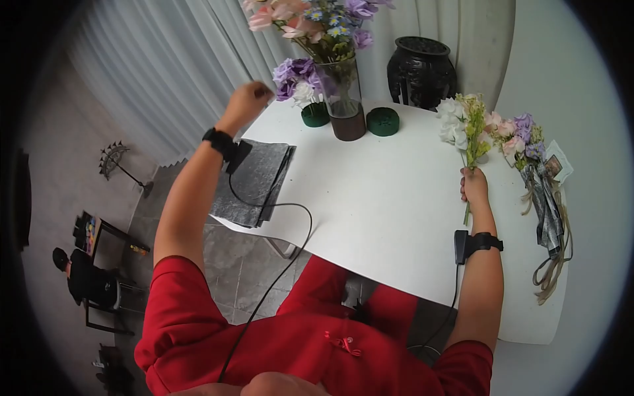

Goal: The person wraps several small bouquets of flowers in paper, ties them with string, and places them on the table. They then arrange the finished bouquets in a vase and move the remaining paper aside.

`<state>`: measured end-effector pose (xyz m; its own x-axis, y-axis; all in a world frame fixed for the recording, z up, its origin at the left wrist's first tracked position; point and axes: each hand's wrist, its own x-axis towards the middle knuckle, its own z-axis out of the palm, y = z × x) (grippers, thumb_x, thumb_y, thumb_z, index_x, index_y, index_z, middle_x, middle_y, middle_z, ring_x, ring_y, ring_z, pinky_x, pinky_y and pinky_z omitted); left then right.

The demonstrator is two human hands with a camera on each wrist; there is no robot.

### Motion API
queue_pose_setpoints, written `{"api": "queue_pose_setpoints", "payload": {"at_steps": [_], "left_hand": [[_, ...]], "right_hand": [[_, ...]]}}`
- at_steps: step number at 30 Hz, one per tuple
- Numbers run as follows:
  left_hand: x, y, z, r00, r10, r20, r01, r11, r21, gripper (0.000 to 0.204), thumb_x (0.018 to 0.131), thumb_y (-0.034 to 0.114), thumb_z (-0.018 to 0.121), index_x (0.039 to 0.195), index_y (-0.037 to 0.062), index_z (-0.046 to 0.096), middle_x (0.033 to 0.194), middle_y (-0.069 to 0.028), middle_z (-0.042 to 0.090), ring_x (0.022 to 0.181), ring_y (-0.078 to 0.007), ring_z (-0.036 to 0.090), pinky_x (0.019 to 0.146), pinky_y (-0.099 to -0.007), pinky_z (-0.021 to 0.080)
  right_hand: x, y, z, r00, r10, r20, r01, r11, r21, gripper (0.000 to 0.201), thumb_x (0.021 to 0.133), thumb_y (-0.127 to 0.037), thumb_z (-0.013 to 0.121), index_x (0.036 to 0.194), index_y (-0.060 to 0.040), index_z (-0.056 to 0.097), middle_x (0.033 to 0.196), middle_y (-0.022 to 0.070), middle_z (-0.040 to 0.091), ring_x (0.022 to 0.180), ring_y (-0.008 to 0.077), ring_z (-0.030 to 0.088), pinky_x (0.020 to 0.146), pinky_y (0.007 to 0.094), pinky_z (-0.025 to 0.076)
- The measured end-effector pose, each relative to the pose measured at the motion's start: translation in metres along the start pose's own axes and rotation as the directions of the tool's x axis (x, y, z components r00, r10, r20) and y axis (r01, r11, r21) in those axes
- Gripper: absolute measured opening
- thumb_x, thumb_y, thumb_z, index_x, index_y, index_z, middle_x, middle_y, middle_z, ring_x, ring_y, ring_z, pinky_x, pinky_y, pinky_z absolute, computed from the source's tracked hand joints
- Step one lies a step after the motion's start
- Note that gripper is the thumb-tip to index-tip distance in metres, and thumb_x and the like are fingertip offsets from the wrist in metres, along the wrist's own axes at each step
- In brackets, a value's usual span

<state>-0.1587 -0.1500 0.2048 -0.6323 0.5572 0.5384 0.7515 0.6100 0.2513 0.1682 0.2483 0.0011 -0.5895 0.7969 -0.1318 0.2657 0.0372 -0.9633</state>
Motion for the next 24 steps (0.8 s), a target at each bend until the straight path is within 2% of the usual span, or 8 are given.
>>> {"api": "queue_pose_setpoints", "payload": {"at_steps": [5, 7, 9, 11, 12, 17, 20, 24], "left_hand": [[-0.069, -0.047, 0.016, 0.986, -0.135, 0.098, 0.141, 0.988, -0.061, 0.025, 0.080, 0.025, 0.066, 0.090, 0.0028, 0.068, 0.082, -0.0145, 0.066, 0.077, -0.0295, 0.064, 0.070, -0.0372, 0.049], [-0.103, -0.036, 0.018, 0.950, -0.209, 0.234, 0.192, 0.977, 0.096, 0.036, 0.079, 0.030, 0.067, 0.100, 0.0006, 0.065, 0.099, -0.0187, 0.063, 0.092, -0.0323, 0.061, 0.080, -0.0398, 0.049], [-0.147, -0.031, 0.037, 0.969, -0.143, 0.203, 0.083, 0.957, 0.279, 0.058, 0.078, 0.039, 0.068, 0.119, -0.0005, 0.054, 0.119, -0.0244, 0.053, 0.110, -0.0379, 0.051, 0.091, -0.0448, 0.044], [-0.176, -0.016, 0.051, 0.937, -0.214, 0.275, 0.145, 0.957, 0.249, 0.074, 0.076, 0.046, 0.067, 0.128, -0.0019, 0.045, 0.127, -0.0268, 0.044, 0.118, -0.0437, 0.041, 0.096, -0.0487, 0.040], [-0.188, -0.011, 0.057, 0.941, -0.203, 0.272, 0.128, 0.954, 0.270, 0.072, 0.077, 0.045, 0.066, 0.129, -0.0015, 0.044, 0.120, -0.0252, 0.050, 0.111, -0.0423, 0.048, 0.094, -0.0480, 0.042], [-0.186, -0.029, 0.064, 0.972, -0.129, 0.197, 0.080, 0.968, 0.237, 0.056, 0.076, 0.031, 0.064, 0.119, -0.0017, 0.053, 0.109, -0.0225, 0.059, 0.099, -0.0406, 0.057, 0.086, -0.0455, 0.048], [-0.170, -0.037, 0.054, 0.909, -0.191, 0.369, 0.112, 0.968, 0.226, 0.032, 0.074, 0.026, 0.061, 0.092, 0.0003, 0.067, 0.100, -0.0204, 0.063, 0.094, -0.0380, 0.060, 0.083, -0.0427, 0.048], [-0.161, -0.030, 0.043, 0.822, -0.343, 0.454, 0.266, 0.937, 0.225, 0.032, 0.074, 0.027, 0.062, 0.093, 0.0019, 0.068, 0.101, -0.0171, 0.064, 0.092, -0.0351, 0.061, 0.081, -0.0406, 0.049]], "right_hand": [[-0.006, -0.001, 0.000, 1.000, -0.021, -0.005, 0.021, 1.000, -0.004, 0.023, 0.095, -0.023, 0.043, 0.098, -0.0020, 0.053, 0.063, -0.0003, 0.043, 0.042, 0.0092, 0.039, 0.033, 0.0253, 0.032], [-0.004, 0.002, 0.000, 1.000, -0.031, -0.003, 0.031, 0.999, -0.010, 0.024, 0.095, -0.023, 0.043, 0.098, -0.0018, 0.053, 0.063, -0.0003, 0.044, 0.042, 0.0093, 0.039, 0.033, 0.0254, 0.032], [0.000, 0.005, -0.002, 0.999, -0.042, 0.014, 0.042, 0.999, -0.021, 0.023, 0.095, -0.022, 0.043, 0.099, -0.0022, 0.053, 0.064, 0.0008, 0.045, 0.043, 0.0100, 0.041, 0.034, 0.0266, 0.035], [-0.002, 0.001, -0.001, 0.999, -0.041, 0.011, 0.042, 0.999, -0.025, 0.023, 0.095, -0.023, 0.043, 0.098, -0.0021, 0.053, 0.063, 0.0002, 0.044, 0.042, 0.0098, 0.040, 0.034, 0.0262, 0.034], [-0.003, 0.000, -0.001, 0.999, -0.035, 0.003, 0.035, 0.999, -0.029, 0.023, 0.095, -0.023, 0.043, 0.098, -0.0020, 0.053, 0.063, -0.0003, 0.043, 0.042, 0.0095, 0.039, 0.034, 0.0258, 0.032], [-0.007, -0.003, -0.001, 0.999, -0.034, 0.009, 0.034, 0.999, -0.009, 0.023, 0.095, -0.023, 0.043, 0.098, -0.0019, 0.053, 0.063, -0.0003, 0.044, 0.042, 0.0096, 0.039, 0.034, 0.0259, 0.032], [-0.002, 0.000, -0.001, 0.999, -0.036, 0.012, 0.036, 0.999, -0.001, 0.024, 0.095, -0.023, 0.044, 0.098, -0.0020, 0.053, 0.063, 0.0001, 0.044, 0.042, 0.0096, 0.040, 0.034, 0.0260, 0.033], [0.002, 0.006, -0.002, 0.998, -0.060, 0.028, 0.059, 0.998, 0.009, 0.023, 0.095, -0.023, 0.045, 0.098, -0.0020, 0.053, 0.063, 0.0007, 0.045, 0.043, 0.0100, 0.041, 0.034, 0.0262, 0.035]]}}
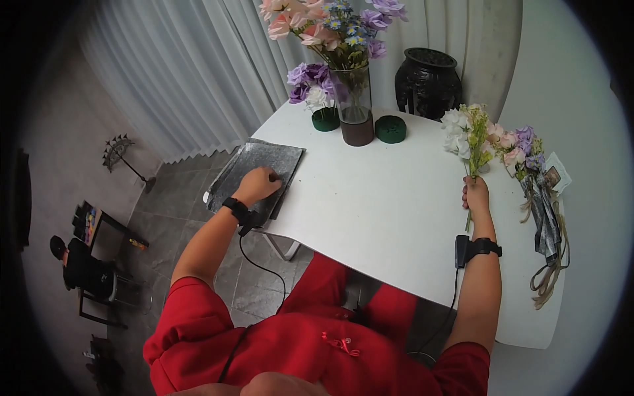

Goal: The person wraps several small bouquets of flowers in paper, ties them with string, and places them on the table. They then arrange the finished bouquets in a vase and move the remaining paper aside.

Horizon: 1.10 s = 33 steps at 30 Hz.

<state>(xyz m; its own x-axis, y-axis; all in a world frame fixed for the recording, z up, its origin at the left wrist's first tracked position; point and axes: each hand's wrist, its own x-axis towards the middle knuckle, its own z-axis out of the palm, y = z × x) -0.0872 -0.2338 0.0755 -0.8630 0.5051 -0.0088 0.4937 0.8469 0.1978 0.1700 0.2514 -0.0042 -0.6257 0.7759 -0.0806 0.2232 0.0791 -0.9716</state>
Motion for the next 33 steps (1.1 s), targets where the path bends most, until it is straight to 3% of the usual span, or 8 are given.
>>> {"api": "queue_pose_setpoints", "payload": {"at_steps": [2, 6, 18, 23, 27, 29, 31, 33], "left_hand": [[-0.010, 0.004, 0.005, 0.985, 0.123, -0.120, -0.107, 0.985, 0.134, 0.037, 0.074, 0.030, 0.062, 0.095, 0.0006, 0.067, 0.099, -0.0184, 0.063, 0.092, -0.0355, 0.060, 0.081, -0.0402, 0.049], [-0.019, 0.022, 0.011, 0.976, 0.131, -0.172, -0.089, 0.968, 0.235, 0.042, 0.073, 0.032, 0.064, 0.100, -0.0007, 0.065, 0.098, -0.0201, 0.062, 0.091, -0.0365, 0.060, 0.081, -0.0400, 0.049], [-0.015, 0.003, 0.004, 0.989, 0.078, -0.129, -0.070, 0.995, 0.068, 0.026, 0.073, 0.020, 0.062, 0.089, -0.0006, 0.065, 0.086, -0.0210, 0.065, 0.083, -0.0384, 0.063, 0.077, -0.0436, 0.050], [-0.013, -0.011, -0.006, 0.953, 0.112, -0.281, -0.129, 0.991, -0.044, 0.026, 0.077, 0.021, 0.063, 0.092, -0.0001, 0.067, 0.092, -0.0218, 0.064, 0.088, -0.0380, 0.061, 0.079, -0.0436, 0.049], [-0.033, 0.028, -0.049, 0.924, 0.181, -0.337, -0.237, 0.963, -0.131, 0.026, 0.074, 0.015, 0.060, 0.092, -0.0030, 0.065, 0.090, -0.0221, 0.063, 0.086, -0.0386, 0.060, 0.077, -0.0419, 0.048], [-0.050, 0.064, -0.058, 0.932, 0.248, -0.266, -0.331, 0.880, -0.340, 0.035, 0.073, 0.012, 0.058, 0.104, -0.0033, 0.060, 0.089, -0.0215, 0.063, 0.082, -0.0351, 0.062, 0.072, -0.0398, 0.048], [-0.065, 0.107, -0.058, 0.923, 0.376, -0.083, -0.372, 0.813, -0.447, 0.042, 0.073, 0.010, 0.059, 0.112, -0.0025, 0.056, 0.083, -0.0117, 0.060, 0.076, -0.0195, 0.057, 0.069, -0.0331, 0.047], [-0.069, 0.149, -0.036, 0.867, 0.498, -0.003, -0.426, 0.739, -0.521, 0.044, 0.073, 0.011, 0.059, 0.115, -0.0021, 0.054, 0.083, -0.0095, 0.058, 0.074, -0.0174, 0.055, 0.069, -0.0312, 0.047]], "right_hand": [[-0.002, -0.002, 0.001, 1.000, 0.003, -0.003, -0.003, 1.000, 0.001, 0.023, 0.095, -0.023, 0.044, 0.098, -0.0022, 0.053, 0.063, 0.0002, 0.044, 0.042, 0.0096, 0.040, 0.034, 0.0257, 0.034], [-0.003, -0.003, 0.000, 1.000, 0.014, 0.006, -0.014, 1.000, 0.009, 0.022, 0.095, -0.023, 0.045, 0.098, -0.0022, 0.053, 0.063, 0.0007, 0.045, 0.043, 0.0099, 0.042, 0.034, 0.0262, 0.035], [-0.004, -0.006, 0.001, 0.999, 0.038, -0.014, -0.038, 0.999, 0.006, 0.023, 0.096, -0.024, 0.044, 0.098, -0.0031, 0.054, 0.064, -0.0002, 0.045, 0.043, 0.0092, 0.041, 0.034, 0.0254, 0.034], [-0.002, -0.003, -0.001, 1.000, 0.019, 0.000, -0.019, 1.000, -0.008, 0.023, 0.095, -0.024, 0.045, 0.100, -0.0025, 0.053, 0.065, 0.0012, 0.046, 0.045, 0.0107, 0.043, 0.035, 0.0272, 0.037], [-0.002, -0.003, -0.001, 1.000, 0.030, 0.001, -0.030, 1.000, 0.000, 0.023, 0.095, -0.024, 0.045, 0.100, -0.0026, 0.054, 0.065, 0.0012, 0.046, 0.045, 0.0106, 0.043, 0.036, 0.0273, 0.037], [-0.003, -0.005, -0.001, 0.999, 0.033, 0.001, -0.033, 0.999, 0.003, 0.023, 0.094, -0.024, 0.045, 0.099, -0.0027, 0.054, 0.065, 0.0012, 0.046, 0.046, 0.0105, 0.043, 0.036, 0.0270, 0.037], [-0.006, -0.006, -0.001, 0.999, 0.041, -0.006, -0.041, 0.999, 0.008, 0.023, 0.094, -0.024, 0.045, 0.098, -0.0029, 0.054, 0.065, 0.0013, 0.046, 0.046, 0.0104, 0.043, 0.036, 0.0268, 0.036], [-0.009, -0.007, 0.000, 1.000, 0.018, -0.006, -0.018, 0.999, 0.030, 0.022, 0.094, -0.023, 0.046, 0.097, -0.0031, 0.054, 0.065, 0.0013, 0.046, 0.046, 0.0101, 0.043, 0.037, 0.0264, 0.036]]}}
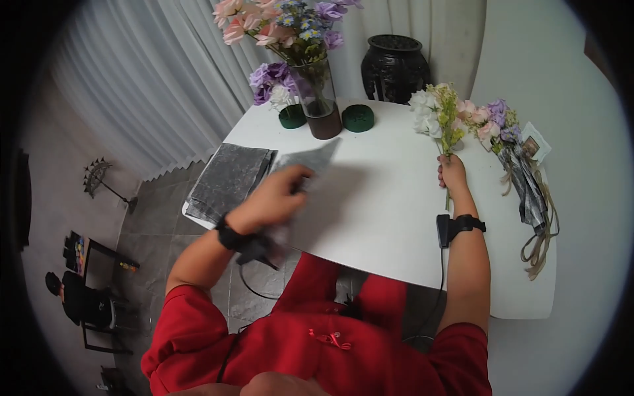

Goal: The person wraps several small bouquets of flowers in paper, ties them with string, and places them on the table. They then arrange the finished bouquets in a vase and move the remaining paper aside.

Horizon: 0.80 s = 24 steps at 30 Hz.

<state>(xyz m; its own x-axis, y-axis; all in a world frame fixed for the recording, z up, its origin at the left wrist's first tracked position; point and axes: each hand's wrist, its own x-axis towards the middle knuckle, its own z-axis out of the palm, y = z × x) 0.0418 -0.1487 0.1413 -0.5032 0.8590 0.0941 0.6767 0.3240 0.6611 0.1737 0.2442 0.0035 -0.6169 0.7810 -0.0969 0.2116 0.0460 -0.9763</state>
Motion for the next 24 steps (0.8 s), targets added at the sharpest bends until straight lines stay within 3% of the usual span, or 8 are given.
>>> {"api": "queue_pose_setpoints", "payload": {"at_steps": [2, 6, 8, 10, 11, 15, 20, 24], "left_hand": [[0.023, 0.006, 0.053, 0.992, 0.125, 0.014, -0.123, 0.990, -0.073, 0.045, 0.078, 0.015, 0.061, 0.119, -0.0018, 0.052, 0.083, -0.0095, 0.059, 0.074, -0.0168, 0.055, 0.068, -0.0306, 0.047], [0.040, 0.041, 0.113, 0.957, 0.203, 0.207, -0.106, 0.908, -0.404, 0.051, 0.086, 0.031, 0.064, 0.125, 0.0005, 0.049, 0.088, -0.0114, 0.061, 0.080, -0.0178, 0.059, 0.072, -0.0293, 0.047], [0.038, 0.038, 0.111, 0.944, 0.241, 0.227, -0.167, 0.938, -0.302, 0.053, 0.085, 0.029, 0.065, 0.127, 0.0020, 0.048, 0.103, -0.0136, 0.059, 0.094, -0.0230, 0.059, 0.082, -0.0326, 0.047], [0.040, 0.014, 0.109, 0.767, 0.629, 0.123, -0.641, 0.756, 0.133, 0.056, 0.084, 0.026, 0.064, 0.131, 0.0031, 0.045, 0.116, -0.0144, 0.055, 0.105, -0.0286, 0.055, 0.091, -0.0364, 0.044], [0.043, 0.002, 0.103, 0.770, 0.579, 0.268, -0.614, 0.786, 0.067, 0.061, 0.082, 0.029, 0.065, 0.136, 0.0097, 0.042, 0.131, -0.0157, 0.045, 0.123, -0.0339, 0.043, 0.104, -0.0470, 0.034], [0.035, -0.014, 0.096, 0.813, 0.449, 0.372, -0.554, 0.793, 0.253, 0.067, 0.080, 0.041, 0.066, 0.139, 0.0226, 0.040, 0.144, -0.0132, 0.031, 0.140, -0.0338, 0.017, 0.107, -0.0652, 0.013], [0.046, -0.040, 0.111, 0.797, 0.494, 0.347, -0.581, 0.783, 0.220, 0.064, 0.080, 0.040, 0.066, 0.136, 0.0199, 0.044, 0.141, -0.0133, 0.035, 0.137, -0.0340, 0.022, 0.108, -0.0616, 0.015], [0.065, -0.039, 0.102, 0.781, 0.483, 0.395, -0.567, 0.814, 0.127, 0.055, 0.079, 0.038, 0.067, 0.127, 0.0160, 0.054, 0.136, -0.0116, 0.042, 0.131, -0.0317, 0.032, 0.104, -0.0580, 0.023]], "right_hand": [[-0.004, -0.003, 0.000, 1.000, 0.000, -0.017, 0.000, 1.000, 0.004, 0.022, 0.094, -0.023, 0.046, 0.096, -0.0033, 0.055, 0.065, 0.0013, 0.047, 0.046, 0.0101, 0.043, 0.037, 0.0262, 0.037], [-0.002, -0.003, -0.001, 1.000, 0.010, -0.001, -0.010, 1.000, -0.006, 0.021, 0.093, -0.023, 0.047, 0.097, -0.0032, 0.055, 0.067, 0.0023, 0.049, 0.048, 0.0106, 0.046, 0.037, 0.0263, 0.038], [0.002, 0.000, -0.002, 1.000, 0.015, 0.023, -0.015, 1.000, 0.009, 0.022, 0.093, -0.023, 0.047, 0.098, -0.0031, 0.055, 0.067, 0.0026, 0.050, 0.047, 0.0108, 0.046, 0.037, 0.0269, 0.038], [-0.001, -0.005, -0.003, 0.999, 0.039, 0.023, -0.038, 0.999, -0.008, 0.022, 0.093, -0.023, 0.047, 0.098, -0.0030, 0.055, 0.067, 0.0030, 0.051, 0.047, 0.0111, 0.046, 0.037, 0.0273, 0.038], [-0.002, -0.008, -0.002, 0.998, 0.052, 0.034, -0.051, 0.998, -0.029, 0.022, 0.093, -0.023, 0.047, 0.098, -0.0028, 0.055, 0.068, 0.0034, 0.051, 0.047, 0.0113, 0.046, 0.038, 0.0276, 0.039], [-0.001, -0.009, 0.000, 0.997, 0.075, 0.021, -0.073, 0.995, -0.071, 0.023, 0.095, -0.023, 0.044, 0.101, -0.0026, 0.054, 0.065, 0.0013, 0.047, 0.044, 0.0098, 0.040, 0.036, 0.0265, 0.033], [0.026, 0.023, -0.009, 0.992, -0.113, -0.065, 0.080, 0.922, -0.379, 0.023, 0.095, -0.024, 0.047, 0.102, -0.0026, 0.054, 0.059, -0.0008, 0.044, 0.044, 0.0090, 0.038, 0.039, 0.0247, 0.030], [-0.015, -0.015, -0.008, 0.981, -0.116, -0.155, 0.074, 0.965, -0.253, 0.023, 0.094, -0.024, 0.049, 0.098, -0.0032, 0.056, 0.066, 0.0029, 0.050, 0.055, 0.0107, 0.047, 0.050, 0.0229, 0.038]]}}
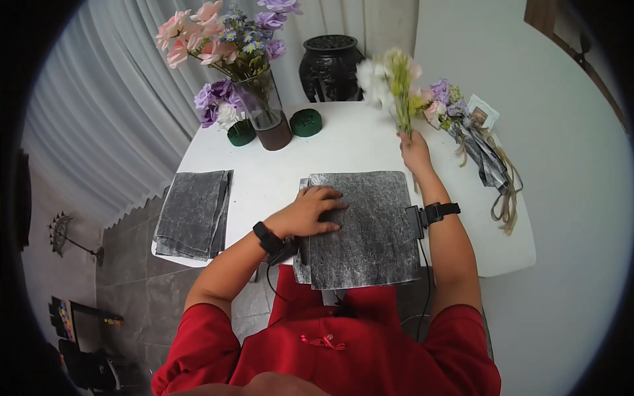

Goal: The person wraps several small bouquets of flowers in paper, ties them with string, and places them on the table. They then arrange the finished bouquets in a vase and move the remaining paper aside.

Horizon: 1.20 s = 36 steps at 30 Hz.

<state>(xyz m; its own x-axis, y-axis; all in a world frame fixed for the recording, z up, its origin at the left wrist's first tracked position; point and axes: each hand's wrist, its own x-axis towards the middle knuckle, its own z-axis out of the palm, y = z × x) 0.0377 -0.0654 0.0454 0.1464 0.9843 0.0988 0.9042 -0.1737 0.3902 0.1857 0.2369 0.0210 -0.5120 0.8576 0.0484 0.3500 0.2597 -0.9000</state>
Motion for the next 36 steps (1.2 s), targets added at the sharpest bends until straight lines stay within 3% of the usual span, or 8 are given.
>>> {"api": "queue_pose_setpoints", "payload": {"at_steps": [5, 8, 13, 22, 24, 28, 34, 36], "left_hand": [[0.019, -0.015, -0.007, 0.957, -0.080, -0.278, 0.049, 0.992, -0.115, 0.031, 0.084, 0.022, 0.064, 0.111, 0.0062, 0.064, 0.098, -0.0124, 0.065, 0.095, -0.0284, 0.061, 0.087, -0.0343, 0.046], [0.023, -0.011, -0.002, 0.895, -0.248, -0.371, 0.004, 0.836, -0.549, 0.027, 0.088, 0.019, 0.060, 0.110, 0.0037, 0.063, 0.105, -0.0152, 0.064, 0.101, -0.0280, 0.060, 0.089, -0.0345, 0.045], [0.017, 0.003, 0.015, 0.921, -0.006, -0.389, -0.293, 0.645, -0.706, 0.035, 0.089, 0.018, 0.060, 0.119, 0.0010, 0.057, 0.109, -0.0140, 0.063, 0.105, -0.0252, 0.059, 0.089, -0.0338, 0.046], [0.014, -0.004, 0.028, 0.878, 0.145, -0.456, -0.369, 0.812, -0.453, 0.025, 0.077, 0.016, 0.073, 0.094, 0.0004, 0.063, 0.086, -0.0145, 0.063, 0.080, -0.0280, 0.062, 0.073, -0.0336, 0.048], [0.013, -0.005, 0.026, 0.991, 0.059, -0.124, -0.117, 0.836, -0.536, 0.022, 0.080, 0.016, 0.071, 0.094, 0.0014, 0.064, 0.079, -0.0146, 0.063, 0.071, -0.0261, 0.060, 0.068, -0.0337, 0.047], [0.013, -0.008, 0.031, 0.989, 0.064, -0.136, -0.131, 0.814, -0.566, 0.019, 0.081, 0.016, 0.069, 0.094, 0.0024, 0.064, 0.075, -0.0147, 0.063, 0.068, -0.0232, 0.059, 0.067, -0.0336, 0.046], [0.014, -0.002, 0.040, 0.933, 0.185, -0.310, -0.344, 0.716, -0.607, 0.016, 0.085, 0.012, 0.064, 0.098, 0.0020, 0.062, 0.081, -0.0120, 0.063, 0.074, -0.0164, 0.057, 0.071, -0.0317, 0.045], [0.011, 0.002, 0.031, 0.987, 0.108, -0.119, -0.160, 0.732, -0.663, 0.015, 0.087, 0.009, 0.062, 0.099, 0.0009, 0.060, 0.082, -0.0103, 0.062, 0.078, -0.0141, 0.056, 0.074, -0.0296, 0.045]], "right_hand": [[-0.105, -0.099, 0.000, 0.919, -0.323, -0.225, 0.393, 0.720, 0.572, 0.026, 0.100, -0.027, 0.042, 0.105, -0.0025, 0.049, 0.064, -0.0010, 0.042, 0.053, 0.0085, 0.039, 0.048, 0.0234, 0.035], [-0.135, -0.104, 0.015, 0.917, -0.379, -0.127, 0.376, 0.710, 0.595, 0.028, 0.100, -0.030, 0.042, 0.104, -0.0032, 0.044, 0.069, -0.0001, 0.037, 0.056, 0.0068, 0.035, 0.047, 0.0215, 0.031], [-0.172, -0.113, 0.049, 0.933, -0.359, -0.033, 0.257, 0.597, 0.760, 0.026, 0.100, -0.029, 0.043, 0.099, -0.0036, 0.044, 0.068, 0.0003, 0.041, 0.056, 0.0078, 0.037, 0.049, 0.0216, 0.032], [-0.193, -0.079, 0.097, 0.963, -0.264, -0.046, 0.238, 0.764, 0.599, 0.025, 0.101, -0.024, 0.040, 0.113, -0.0042, 0.046, 0.081, 0.0020, 0.052, 0.071, 0.0063, 0.048, 0.064, 0.0202, 0.042], [-0.197, -0.074, 0.100, 0.938, -0.346, -0.026, 0.309, 0.798, 0.518, 0.028, 0.101, -0.023, 0.038, 0.120, -0.0030, 0.045, 0.090, 0.0036, 0.057, 0.077, 0.0071, 0.051, 0.065, 0.0201, 0.042], [-0.201, -0.061, 0.094, 0.880, -0.475, 0.022, 0.463, 0.866, 0.188, 0.037, 0.101, -0.026, 0.036, 0.127, 0.0007, 0.037, 0.111, 0.0119, 0.059, 0.106, 0.0189, 0.057, 0.089, 0.0285, 0.046], [-0.211, -0.047, 0.094, 0.903, -0.425, 0.056, 0.377, 0.850, 0.367, 0.024, 0.101, -0.015, 0.033, 0.114, 0.0032, 0.043, 0.118, 0.0177, 0.058, 0.111, 0.0230, 0.056, 0.095, 0.0321, 0.044], [-0.211, -0.049, 0.095, 0.906, -0.420, 0.047, 0.371, 0.843, 0.389, 0.023, 0.101, -0.015, 0.034, 0.113, 0.0029, 0.043, 0.117, 0.0183, 0.058, 0.110, 0.0230, 0.056, 0.094, 0.0321, 0.045]]}}
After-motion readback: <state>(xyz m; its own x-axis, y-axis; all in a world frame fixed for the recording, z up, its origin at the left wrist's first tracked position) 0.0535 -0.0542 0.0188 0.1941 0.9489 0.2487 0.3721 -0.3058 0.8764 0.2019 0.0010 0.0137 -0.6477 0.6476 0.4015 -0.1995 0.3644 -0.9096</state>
